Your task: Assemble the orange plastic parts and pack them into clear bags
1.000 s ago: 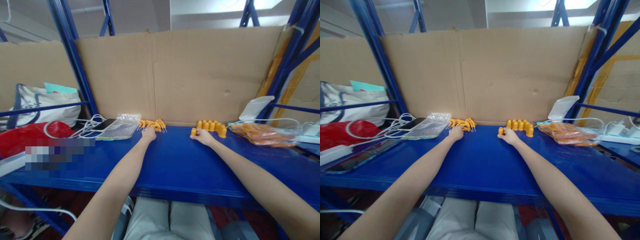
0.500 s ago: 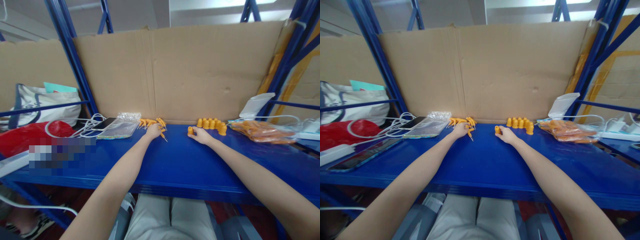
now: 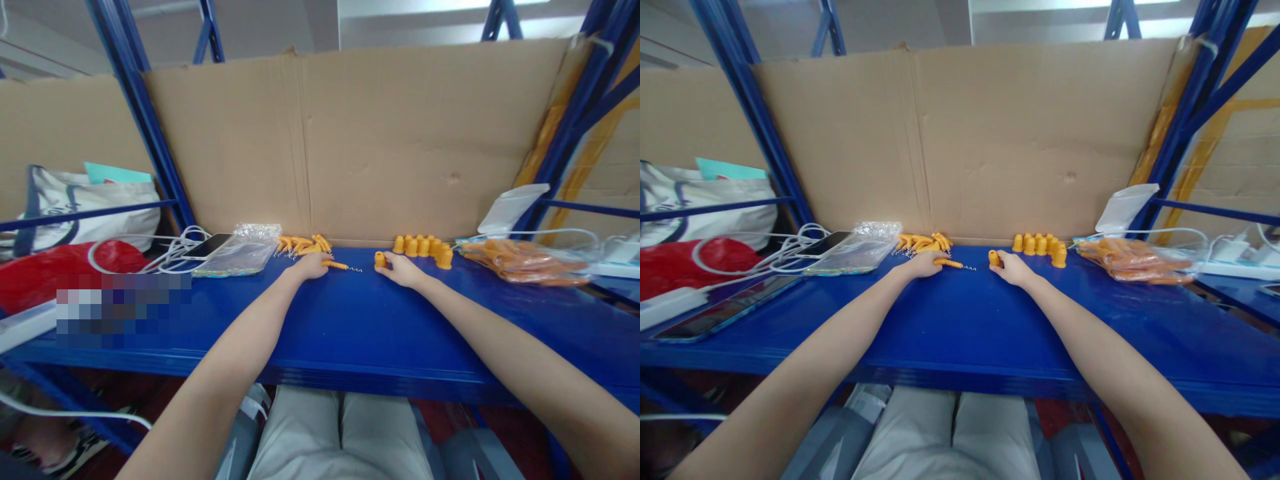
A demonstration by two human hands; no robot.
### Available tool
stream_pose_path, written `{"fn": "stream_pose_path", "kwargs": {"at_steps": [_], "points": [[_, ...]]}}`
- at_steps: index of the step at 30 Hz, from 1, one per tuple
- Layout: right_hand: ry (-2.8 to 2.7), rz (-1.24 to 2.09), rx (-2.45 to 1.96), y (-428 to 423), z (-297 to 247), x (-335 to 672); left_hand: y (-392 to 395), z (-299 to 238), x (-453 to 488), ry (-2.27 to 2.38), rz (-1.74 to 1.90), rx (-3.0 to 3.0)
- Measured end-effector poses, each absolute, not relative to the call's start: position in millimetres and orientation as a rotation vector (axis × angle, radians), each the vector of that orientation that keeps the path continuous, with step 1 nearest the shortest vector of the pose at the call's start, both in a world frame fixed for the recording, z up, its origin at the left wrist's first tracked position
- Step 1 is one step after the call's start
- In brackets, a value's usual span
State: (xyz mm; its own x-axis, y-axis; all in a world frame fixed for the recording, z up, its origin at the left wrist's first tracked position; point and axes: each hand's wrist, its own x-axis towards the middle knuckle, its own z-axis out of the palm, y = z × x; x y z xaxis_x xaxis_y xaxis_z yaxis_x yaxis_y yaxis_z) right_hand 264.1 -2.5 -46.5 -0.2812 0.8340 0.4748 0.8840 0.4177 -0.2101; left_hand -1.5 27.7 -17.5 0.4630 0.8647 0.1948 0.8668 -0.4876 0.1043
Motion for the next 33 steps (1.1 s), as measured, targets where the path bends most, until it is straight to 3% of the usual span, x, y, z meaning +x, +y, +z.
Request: {"fn": "stream_pose_path", "kwargs": {"at_steps": [17, 33], "points": [[-2.307, -0.536, -1.499, -17.6, -35.8, 260.9, 22.7, -15.4, 7.5, -1.627, -0.381, -2.67], [-2.294, -0.448, -1.46, -11.8, -40.4, 262.2, 17.6, -14.4, 11.1, -1.568, -0.362, -2.672]]}}
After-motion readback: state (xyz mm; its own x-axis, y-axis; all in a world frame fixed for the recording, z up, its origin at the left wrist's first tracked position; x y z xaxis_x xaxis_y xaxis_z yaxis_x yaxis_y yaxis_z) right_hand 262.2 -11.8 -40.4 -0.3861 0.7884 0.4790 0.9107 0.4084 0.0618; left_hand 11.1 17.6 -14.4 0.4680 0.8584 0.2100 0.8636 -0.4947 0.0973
